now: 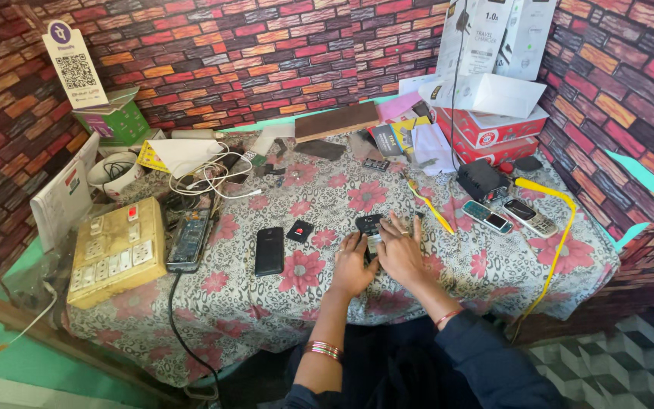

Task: The person disassembles a mobile phone on a workbench, removing the back cover and battery and handling the exposed internal board. They brush the phone's internals with a small yellow brush, manipulate small components, and press parts back into the phone body while checking the device in their hands.

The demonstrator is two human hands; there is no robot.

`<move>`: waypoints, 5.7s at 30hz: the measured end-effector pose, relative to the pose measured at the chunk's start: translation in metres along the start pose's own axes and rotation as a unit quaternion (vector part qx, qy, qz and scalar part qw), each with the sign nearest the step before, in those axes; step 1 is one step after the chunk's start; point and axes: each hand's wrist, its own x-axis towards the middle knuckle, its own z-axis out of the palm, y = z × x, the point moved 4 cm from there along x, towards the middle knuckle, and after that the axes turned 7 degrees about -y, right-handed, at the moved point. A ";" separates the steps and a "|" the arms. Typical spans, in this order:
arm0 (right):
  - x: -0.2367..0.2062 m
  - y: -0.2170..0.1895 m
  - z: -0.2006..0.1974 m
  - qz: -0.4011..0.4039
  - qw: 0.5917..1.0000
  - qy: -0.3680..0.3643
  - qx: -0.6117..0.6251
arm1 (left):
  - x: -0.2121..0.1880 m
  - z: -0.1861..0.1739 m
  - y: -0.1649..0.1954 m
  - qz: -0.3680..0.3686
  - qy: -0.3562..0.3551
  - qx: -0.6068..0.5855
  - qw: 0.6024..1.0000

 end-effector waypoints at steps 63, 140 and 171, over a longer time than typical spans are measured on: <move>0.111 -0.114 0.052 -0.072 0.996 -0.038 0.032 | -0.004 0.031 -0.053 0.175 0.060 0.063 0.981; 0.113 0.070 0.070 0.234 0.807 -0.258 0.477 | 0.003 0.047 -0.040 0.130 0.149 0.102 0.975; 0.045 0.123 0.071 0.003 0.954 0.192 0.230 | 0.009 0.070 -0.061 0.129 0.156 0.114 0.973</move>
